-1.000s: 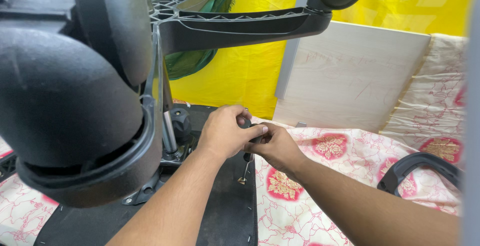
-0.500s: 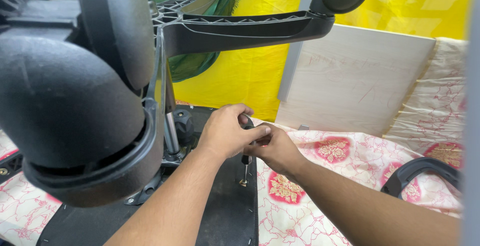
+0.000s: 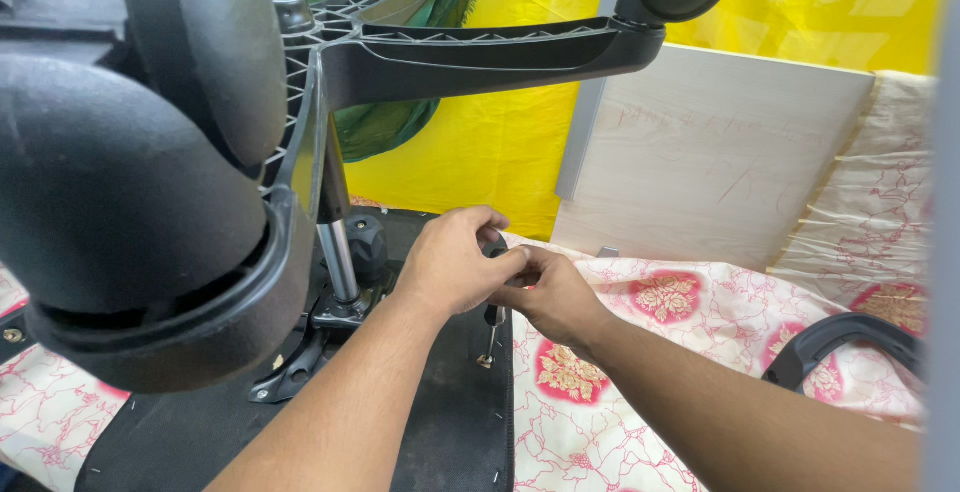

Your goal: The person assembles an office chair by attaching the base to the seat using a screwdriver. They insert screws into the base plate and tighten them to secure the connection.

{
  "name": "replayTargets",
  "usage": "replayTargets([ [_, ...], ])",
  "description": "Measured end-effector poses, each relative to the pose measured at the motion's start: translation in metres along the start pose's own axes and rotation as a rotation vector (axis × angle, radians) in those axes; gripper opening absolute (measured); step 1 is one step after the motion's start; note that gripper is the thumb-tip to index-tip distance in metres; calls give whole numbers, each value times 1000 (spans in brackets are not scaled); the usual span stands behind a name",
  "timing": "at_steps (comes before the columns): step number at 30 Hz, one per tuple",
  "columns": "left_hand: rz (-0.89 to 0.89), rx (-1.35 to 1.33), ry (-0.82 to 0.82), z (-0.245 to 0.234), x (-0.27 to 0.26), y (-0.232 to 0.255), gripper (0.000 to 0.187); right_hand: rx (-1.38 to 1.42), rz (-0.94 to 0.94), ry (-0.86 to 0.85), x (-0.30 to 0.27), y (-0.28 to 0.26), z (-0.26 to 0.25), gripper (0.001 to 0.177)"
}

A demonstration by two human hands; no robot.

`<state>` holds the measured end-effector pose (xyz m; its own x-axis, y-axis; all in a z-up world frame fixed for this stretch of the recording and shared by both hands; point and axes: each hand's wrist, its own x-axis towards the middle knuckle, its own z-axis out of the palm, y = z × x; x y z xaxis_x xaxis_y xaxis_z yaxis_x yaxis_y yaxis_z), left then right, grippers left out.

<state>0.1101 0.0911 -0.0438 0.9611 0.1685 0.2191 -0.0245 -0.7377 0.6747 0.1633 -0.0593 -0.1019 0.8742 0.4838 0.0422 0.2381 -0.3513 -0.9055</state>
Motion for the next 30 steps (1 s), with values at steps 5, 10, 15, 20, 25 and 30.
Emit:
replayTargets([
  [5,-38,-47,-70,0,-7,3,42,52,-14,-29,-3,4,-2,47],
  [10,140,-141,-26,10,1,-9,43,293,-59,-91,-1,10,-4,37],
  [15,117,-41,56,12,0,-8,48,73,6,-32,-2,8,-5,30],
  [20,-2,-76,-11,9,-4,-2,43,38,52,11,-6,5,-1,36],
  [25,69,-149,-44,4,-1,-7,41,221,-9,-70,-7,1,2,37],
  [30,95,-91,-20,-4,-4,-3,49,-32,53,-18,-6,-5,4,37],
])
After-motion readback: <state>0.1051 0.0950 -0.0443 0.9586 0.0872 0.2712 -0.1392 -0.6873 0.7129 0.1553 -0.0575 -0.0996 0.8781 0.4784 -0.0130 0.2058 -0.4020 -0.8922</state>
